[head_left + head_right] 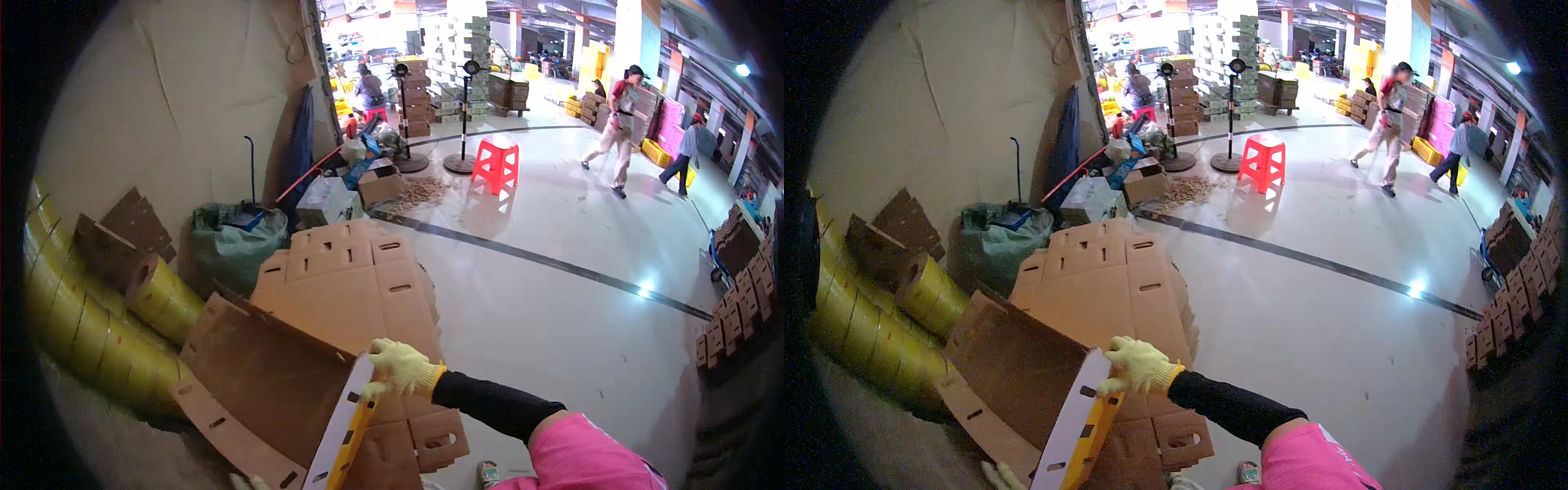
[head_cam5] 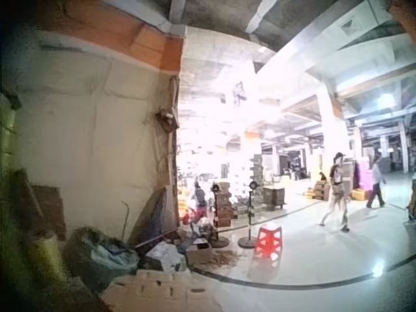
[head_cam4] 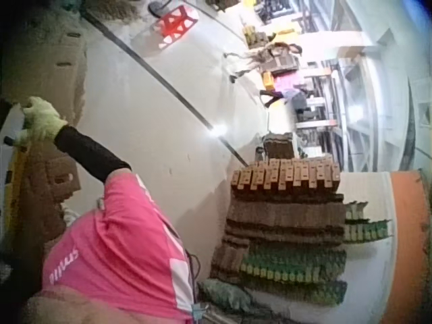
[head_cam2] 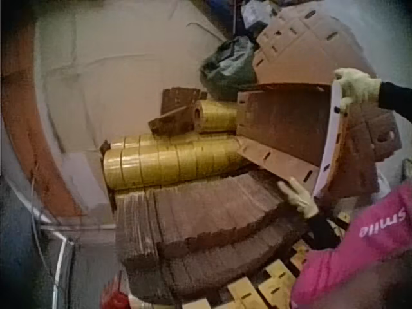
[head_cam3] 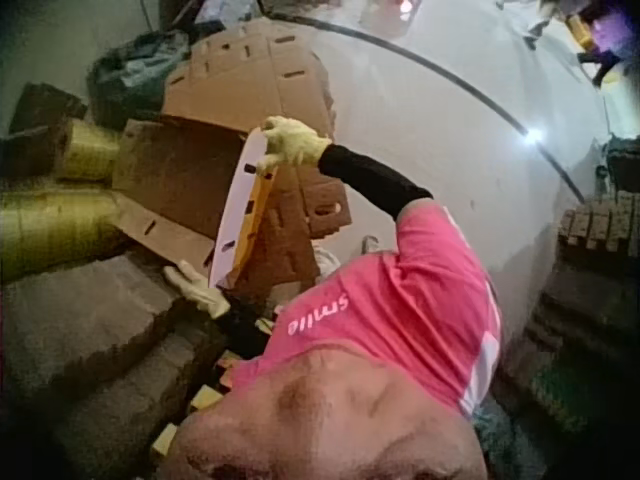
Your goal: Assembling cardboard boxes from flat sheets and stacking them.
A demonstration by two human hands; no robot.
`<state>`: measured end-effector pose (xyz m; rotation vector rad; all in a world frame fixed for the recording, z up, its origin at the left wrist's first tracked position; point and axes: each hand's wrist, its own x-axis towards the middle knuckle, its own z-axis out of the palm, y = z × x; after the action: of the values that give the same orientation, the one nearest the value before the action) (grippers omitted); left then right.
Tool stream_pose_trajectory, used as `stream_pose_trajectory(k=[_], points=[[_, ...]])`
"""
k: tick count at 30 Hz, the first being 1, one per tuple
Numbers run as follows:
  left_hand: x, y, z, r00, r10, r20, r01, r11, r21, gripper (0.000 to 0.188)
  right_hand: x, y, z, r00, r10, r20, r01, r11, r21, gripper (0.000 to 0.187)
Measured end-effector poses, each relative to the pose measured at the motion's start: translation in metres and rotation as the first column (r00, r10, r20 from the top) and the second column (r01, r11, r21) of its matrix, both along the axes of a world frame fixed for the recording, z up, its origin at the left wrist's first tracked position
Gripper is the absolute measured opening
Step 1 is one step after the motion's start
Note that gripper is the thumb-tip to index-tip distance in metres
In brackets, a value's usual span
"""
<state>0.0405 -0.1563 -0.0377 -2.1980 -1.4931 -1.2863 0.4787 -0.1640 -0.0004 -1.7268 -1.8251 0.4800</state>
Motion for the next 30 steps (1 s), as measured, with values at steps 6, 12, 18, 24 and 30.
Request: stream_pose_trajectory(k=[6,12,18,24,30], points=[[0.027,0.005,-0.039,0.925,-0.340,0.171,0.331,0.940,0.076,0.065,-0.014,-0.015,-0.013,0.999,0.035,-0.031,-0.034,0.999,0.027,0.080],[0.072,-0.004,0.041,0.893,-0.309,0.329,0.410,0.860,-0.305,0.086,-0.018,-0.061,0.000,0.992,-0.122,-0.011,0.117,0.968,-0.223,0.078],[0.089,0.016,0.019,0.659,-0.285,0.696,0.438,0.898,-0.048,0.095,-0.024,-0.062,0.028,0.980,-0.183,-0.079,0.151,0.940,-0.305,0.077],[0.109,-0.007,0.043,0.807,-0.317,0.498,0.445,0.881,-0.161,0.069,-0.012,-0.071,0.028,0.974,-0.205,-0.099,0.168,0.940,-0.296,0.071],[0.084,0.022,0.028,0.833,0.119,0.540,0.171,0.874,-0.456,0.038,-0.022,-0.044,0.035,0.910,-0.327,-0.256,0.222,0.904,-0.366,0.065]])
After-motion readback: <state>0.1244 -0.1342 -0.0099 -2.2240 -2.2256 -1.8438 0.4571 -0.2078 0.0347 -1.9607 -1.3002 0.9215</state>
